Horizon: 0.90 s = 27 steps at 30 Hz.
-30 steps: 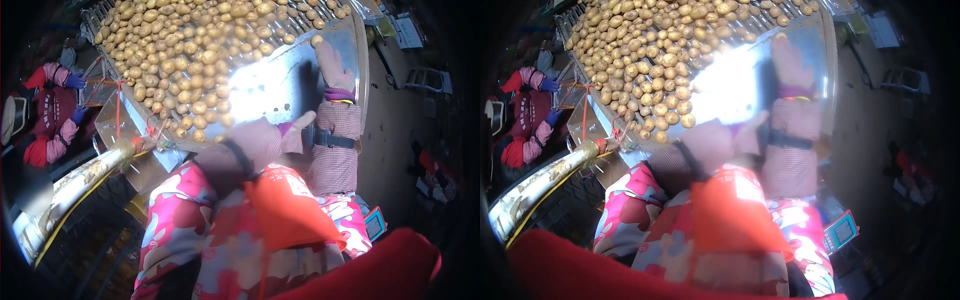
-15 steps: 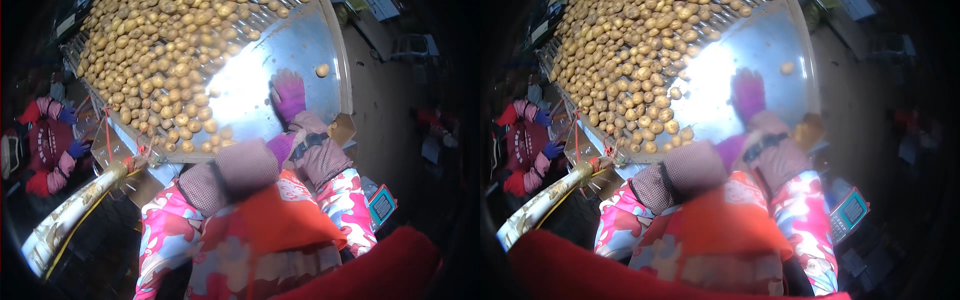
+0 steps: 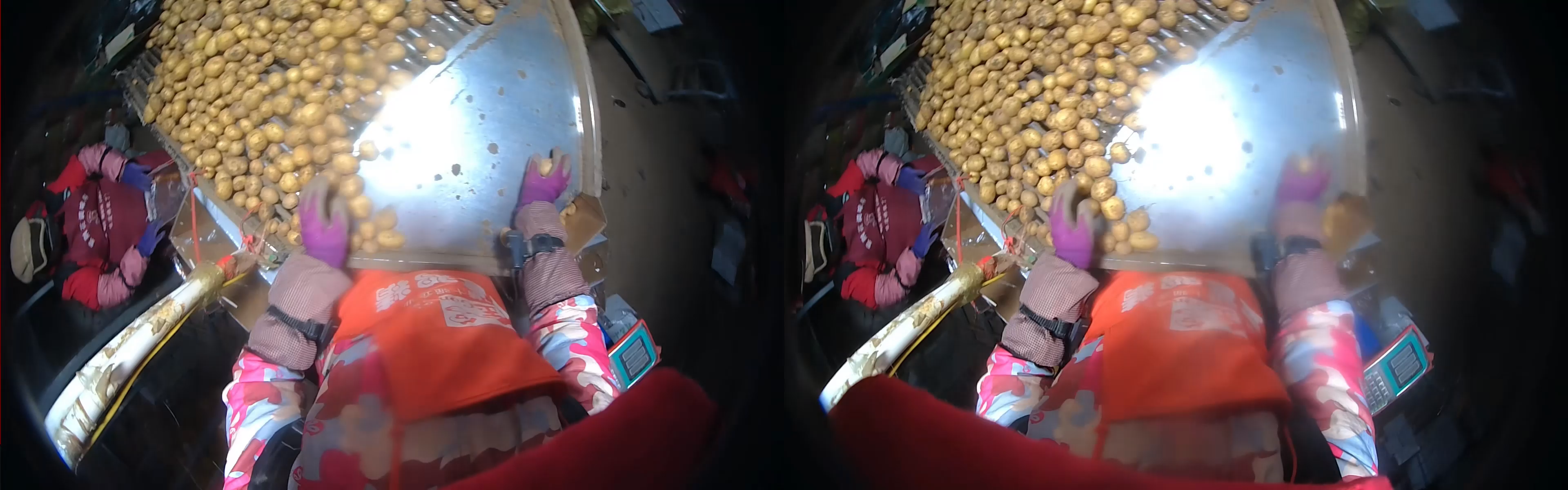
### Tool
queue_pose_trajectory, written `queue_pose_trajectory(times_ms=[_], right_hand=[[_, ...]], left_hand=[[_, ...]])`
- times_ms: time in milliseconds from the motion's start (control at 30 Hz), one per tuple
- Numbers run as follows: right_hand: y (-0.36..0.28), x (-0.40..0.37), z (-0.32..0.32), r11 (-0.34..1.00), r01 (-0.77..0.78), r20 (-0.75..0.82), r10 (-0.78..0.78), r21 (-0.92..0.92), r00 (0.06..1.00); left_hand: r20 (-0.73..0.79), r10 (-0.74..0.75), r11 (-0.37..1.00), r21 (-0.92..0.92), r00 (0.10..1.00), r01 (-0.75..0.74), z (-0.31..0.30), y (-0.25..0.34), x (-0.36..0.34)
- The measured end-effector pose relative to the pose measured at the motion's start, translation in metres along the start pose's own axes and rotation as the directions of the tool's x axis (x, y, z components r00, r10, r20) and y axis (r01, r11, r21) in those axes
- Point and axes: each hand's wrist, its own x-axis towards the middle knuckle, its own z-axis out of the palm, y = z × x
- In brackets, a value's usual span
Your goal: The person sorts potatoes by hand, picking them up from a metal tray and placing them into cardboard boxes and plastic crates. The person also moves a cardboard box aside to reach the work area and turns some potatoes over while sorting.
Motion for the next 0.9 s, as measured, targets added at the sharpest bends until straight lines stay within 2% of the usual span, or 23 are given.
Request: queue_pose_trajectory(times_ms=[67,133,167,200,233,267,300,367,433,467,500,533,600,667,767,833,900], right_hand=[[-0.027,-0.018,0.049,0.991,0.027,-0.026,-0.023,0.134,0.999],[-0.079,-0.048,0.11,0.953,0.292,-0.068,-0.287,0.081,0.956],[-0.105,-0.058,0.138,0.873,0.488,-0.078,-0.487,-0.002,0.87],[-0.148,-0.074,0.158,0.946,0.309,0.183,-0.323,0.102,0.929],[-0.193,-0.085,0.164,0.984,0.097,0.445,-0.154,0.149,0.882],[-0.227,-0.091,0.155,0.953,0.009,0.54,-0.18,0.304,0.822],[-0.238,-0.088,0.154,0.936,0.052,0.572,-0.257,0.349,0.779],[-0.218,-0.069,0.153,0.9,0.222,0.533,-0.406,0.376,0.742],[-0.16,-0.037,0.13,0.905,0.346,0.365,-0.418,0.246,0.832],[-0.132,-0.016,0.109,0.811,0.577,0.196,-0.584,0.099,0.788],[-0.102,0.002,0.096,0.853,0.516,0.169,-0.499,-0.075,0.85],[-0.115,0.009,0.081,0.872,0.468,0.119,-0.455,-0.141,0.883],[-0.137,0.007,0.105,0.898,0.385,0.249,-0.332,-0.211,0.91],[-0.167,-0.023,0.158,0.874,0.475,0.202,-0.45,-0.104,0.87],[-0.261,-0.084,0.219,0.988,0.151,0.148,-0.143,-0.044,0.979],[-0.315,-0.102,0.222,0.919,-0.056,0.345,-0.089,0.39,0.934],[-0.316,-0.107,0.247,0.915,0.1,0.455,-0.287,0.39,0.843]], left_hand=[[-0.09,0.063,0.972,0.232,0.994,-0.041,0.0,-0.055,-0.023],[-0.234,-0.185,0.952,0.2,0.955,0.233,-0.005,-0.068,-0.041],[-0.227,-0.185,0.935,0.258,0.956,0.242,0.001,-0.073,-0.046],[-0.216,-0.187,0.914,0.319,0.958,0.25,0.01,-0.076,-0.049],[-0.204,-0.189,0.888,0.381,0.961,0.255,0.015,-0.078,-0.051],[-0.18,-0.243,0.881,0.371,0.953,0.294,0.01,-0.073,-0.049],[-0.161,-0.257,0.886,0.354,0.953,0.299,0.001,-0.07,-0.053],[-0.139,-0.272,0.909,0.286,0.952,0.302,-0.006,-0.069,-0.049],[-0.154,-0.293,0.9,0.29,0.944,0.326,-0.004,-0.074,-0.049],[-0.163,-0.32,0.889,0.291,0.934,0.355,-0.004,-0.071,-0.046],[-0.166,-0.349,0.875,0.294,0.922,0.384,-0.003,-0.069,-0.046],[-0.16,-0.385,0.836,0.356,0.909,0.417,0.008,-0.082,-0.055],[-0.164,-0.375,0.812,0.417,0.912,0.409,0.018,-0.096,-0.068],[-0.144,-0.323,0.824,0.443,0.935,0.353,0.015,-0.095,-0.069],[-0.136,-0.288,0.832,0.454,0.948,0.318,0.002,-0.093,-0.068],[-0.117,-0.264,0.837,0.465,0.957,0.288,0.001,-0.097,-0.071],[-0.095,-0.231,0.839,0.484,0.968,0.248,0.005,-0.099,-0.074]])
